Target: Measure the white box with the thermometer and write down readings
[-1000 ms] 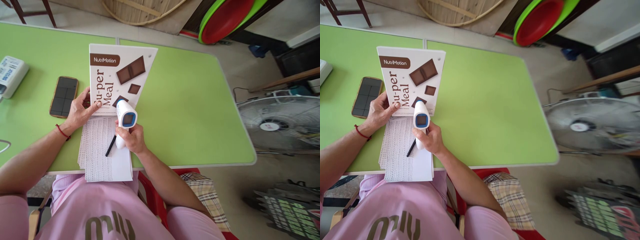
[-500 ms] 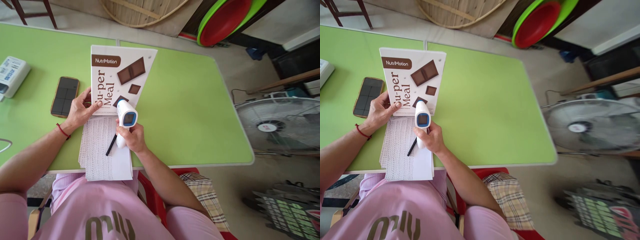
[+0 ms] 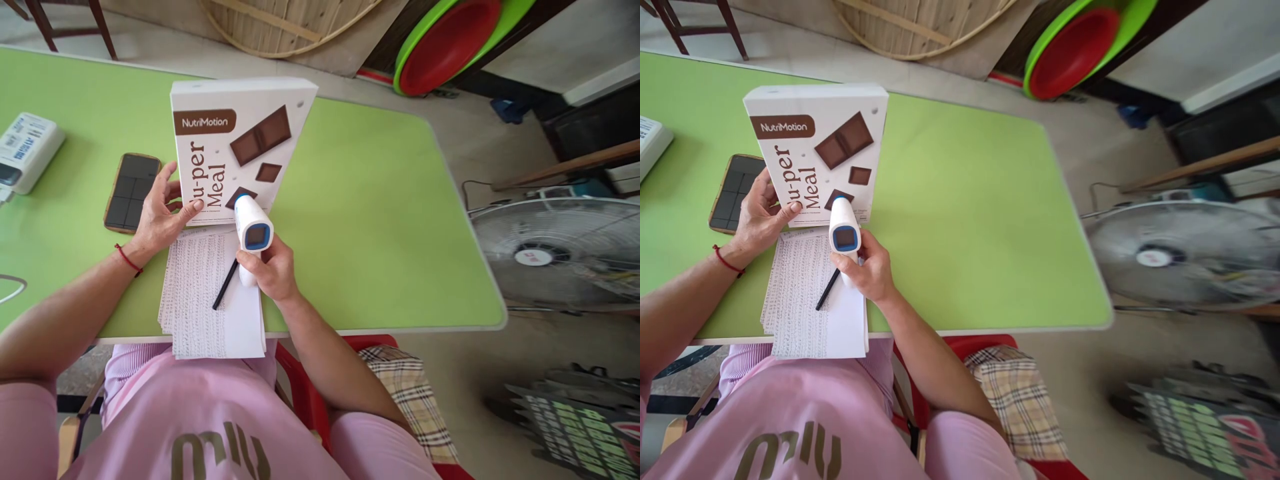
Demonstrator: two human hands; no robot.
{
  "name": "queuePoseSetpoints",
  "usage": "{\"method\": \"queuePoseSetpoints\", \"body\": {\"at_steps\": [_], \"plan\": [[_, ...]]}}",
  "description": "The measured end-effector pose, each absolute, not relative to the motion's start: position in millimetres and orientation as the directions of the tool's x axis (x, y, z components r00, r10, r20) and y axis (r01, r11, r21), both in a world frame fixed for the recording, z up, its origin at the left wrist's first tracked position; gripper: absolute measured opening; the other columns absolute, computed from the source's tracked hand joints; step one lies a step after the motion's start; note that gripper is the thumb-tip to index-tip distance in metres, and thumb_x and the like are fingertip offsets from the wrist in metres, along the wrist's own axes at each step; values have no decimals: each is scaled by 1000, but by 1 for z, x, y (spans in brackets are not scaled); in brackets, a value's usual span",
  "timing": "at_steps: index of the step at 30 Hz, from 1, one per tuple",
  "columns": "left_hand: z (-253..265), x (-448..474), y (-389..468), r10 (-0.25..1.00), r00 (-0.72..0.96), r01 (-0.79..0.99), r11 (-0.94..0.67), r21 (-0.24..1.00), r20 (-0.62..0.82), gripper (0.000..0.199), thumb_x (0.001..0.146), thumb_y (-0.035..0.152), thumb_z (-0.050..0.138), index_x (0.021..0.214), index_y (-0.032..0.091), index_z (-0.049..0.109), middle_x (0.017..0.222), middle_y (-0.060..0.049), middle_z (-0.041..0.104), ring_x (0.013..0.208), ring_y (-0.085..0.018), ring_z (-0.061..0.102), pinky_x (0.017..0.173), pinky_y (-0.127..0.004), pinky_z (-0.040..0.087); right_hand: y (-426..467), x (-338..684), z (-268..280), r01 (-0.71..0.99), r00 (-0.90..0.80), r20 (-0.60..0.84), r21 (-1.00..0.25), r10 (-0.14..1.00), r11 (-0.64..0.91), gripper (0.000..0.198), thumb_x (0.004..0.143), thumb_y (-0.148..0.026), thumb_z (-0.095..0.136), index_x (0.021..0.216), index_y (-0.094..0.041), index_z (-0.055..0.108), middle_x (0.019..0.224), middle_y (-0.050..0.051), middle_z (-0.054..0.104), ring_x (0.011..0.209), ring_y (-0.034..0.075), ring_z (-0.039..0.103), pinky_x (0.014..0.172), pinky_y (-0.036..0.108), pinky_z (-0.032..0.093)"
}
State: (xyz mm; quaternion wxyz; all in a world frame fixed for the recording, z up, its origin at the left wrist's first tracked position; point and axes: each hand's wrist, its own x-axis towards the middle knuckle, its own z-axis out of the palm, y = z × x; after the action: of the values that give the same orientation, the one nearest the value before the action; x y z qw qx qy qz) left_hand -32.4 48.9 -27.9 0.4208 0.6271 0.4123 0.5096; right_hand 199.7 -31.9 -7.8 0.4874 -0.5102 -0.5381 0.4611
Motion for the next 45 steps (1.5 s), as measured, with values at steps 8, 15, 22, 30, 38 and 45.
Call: {"method": "queuePoseSetpoints", "body": {"at_steps": [8,15,22,30,38,45], "plan": [[-44,-39,58,920,142,139,-383,913,365,101,83,71,85,160,33,33,150,-16,57,142,-36,58,107,-48,63,-18,240,-19,454,91,293,-863,952,222,44,76,-50,78,109,-22,70,100,9,72,90,26,67,83,43,57],[-54,-44,67,884,226,172,-449,877,409,92,91,63,81,158,31,27,158,-16,48,151,-35,49,115,-46,57,-9,283,-35,907,234,225,-402,946,-128,54,77,-28,68,131,-18,68,117,17,71,111,36,63,100,57,51],[-54,-38,65,935,133,278,-353,893,328,76,85,39,82,145,25,38,154,-16,49,147,-34,53,113,-47,59,-10,296,-40,902,350,244,-350,904,-255,41,76,-25,67,116,-18,72,106,16,68,103,35,58,95,58,48],[-6,-35,38,979,65,717,-182,673,195,35,85,25,77,101,19,47,105,-7,62,81,-16,58,74,-33,54,-18,253,-30,813,-197,545,-374,815,446,22,96,-20,60,108,-23,79,102,10,62,100,28,57,92,48,46],[35,-19,23,965,188,949,-130,286,-185,19,87,30,71,80,18,57,85,-6,65,82,-25,65,63,-34,35,-24,235,-26,666,-541,497,-240,679,707,18,104,-18,62,102,-23,79,86,5,64,87,20,55,80,38,40],[33,-20,20,931,314,934,-268,235,-187,28,92,33,72,114,16,75,110,-9,75,96,-31,74,70,-37,46,-23,221,-24,537,-185,729,-487,659,689,5,102,-21,61,105,-24,63,84,0,67,70,15,59,66,33,46]]}}
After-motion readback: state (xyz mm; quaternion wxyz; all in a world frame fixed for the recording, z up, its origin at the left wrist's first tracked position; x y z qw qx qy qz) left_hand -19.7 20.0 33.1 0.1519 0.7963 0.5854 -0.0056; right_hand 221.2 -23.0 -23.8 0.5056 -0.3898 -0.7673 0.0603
